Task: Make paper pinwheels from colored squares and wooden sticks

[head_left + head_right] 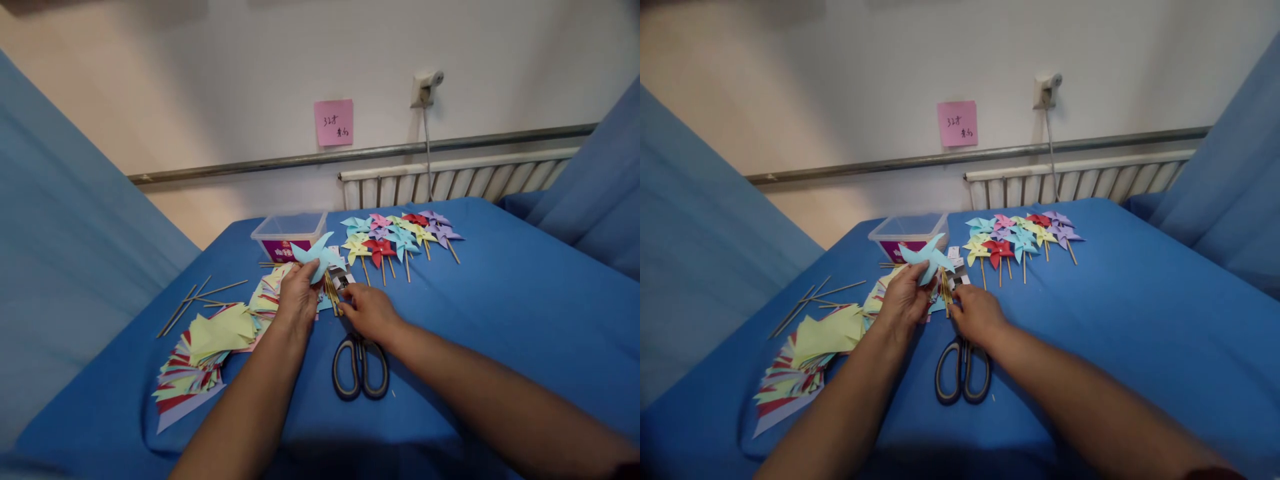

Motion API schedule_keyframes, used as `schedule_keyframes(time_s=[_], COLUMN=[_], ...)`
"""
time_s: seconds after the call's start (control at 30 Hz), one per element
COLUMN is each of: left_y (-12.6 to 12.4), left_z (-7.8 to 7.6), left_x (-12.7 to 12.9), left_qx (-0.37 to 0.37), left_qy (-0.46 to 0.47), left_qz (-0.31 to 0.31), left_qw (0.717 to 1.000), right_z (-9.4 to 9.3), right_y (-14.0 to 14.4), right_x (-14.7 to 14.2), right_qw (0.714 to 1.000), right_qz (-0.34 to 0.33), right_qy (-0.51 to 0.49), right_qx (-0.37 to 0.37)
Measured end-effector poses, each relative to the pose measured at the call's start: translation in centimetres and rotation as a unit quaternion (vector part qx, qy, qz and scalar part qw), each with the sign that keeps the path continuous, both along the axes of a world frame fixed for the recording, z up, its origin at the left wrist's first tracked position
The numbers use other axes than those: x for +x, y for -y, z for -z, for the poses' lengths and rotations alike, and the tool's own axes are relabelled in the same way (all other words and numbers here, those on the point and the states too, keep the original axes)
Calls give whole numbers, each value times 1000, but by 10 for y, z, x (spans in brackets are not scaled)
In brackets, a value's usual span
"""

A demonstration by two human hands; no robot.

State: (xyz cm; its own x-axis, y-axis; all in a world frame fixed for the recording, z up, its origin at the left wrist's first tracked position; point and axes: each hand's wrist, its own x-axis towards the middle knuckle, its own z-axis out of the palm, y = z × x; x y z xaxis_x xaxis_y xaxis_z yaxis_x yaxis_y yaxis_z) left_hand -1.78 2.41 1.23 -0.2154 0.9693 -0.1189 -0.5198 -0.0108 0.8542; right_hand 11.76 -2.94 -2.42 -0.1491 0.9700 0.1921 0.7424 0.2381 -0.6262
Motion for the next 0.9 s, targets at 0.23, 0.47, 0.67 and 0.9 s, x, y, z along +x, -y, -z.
schedule_keyframes(time_s=[0.23, 0.47, 0.67, 0.9], left_y=[-2, -4, -7, -6], left_z=[4, 1, 0, -4], left_x=[-3, -7, -9, -10], left_qx=[-14, -16, -22, -15], left_qy=[4, 7, 20, 57], left_qz=[-8, -11, -5, -29], left_qw=[1000, 1000, 1000, 998], right_z=[-10, -9, -5, -3], right_y=[-10, -16, -19, 2], right_x=[-36, -37, -26, 0], right_qw=[992, 990, 996, 919], right_qz=[15, 31, 39, -77], right_qy=[123, 120, 5, -322], right_qx=[-31, -63, -81, -215])
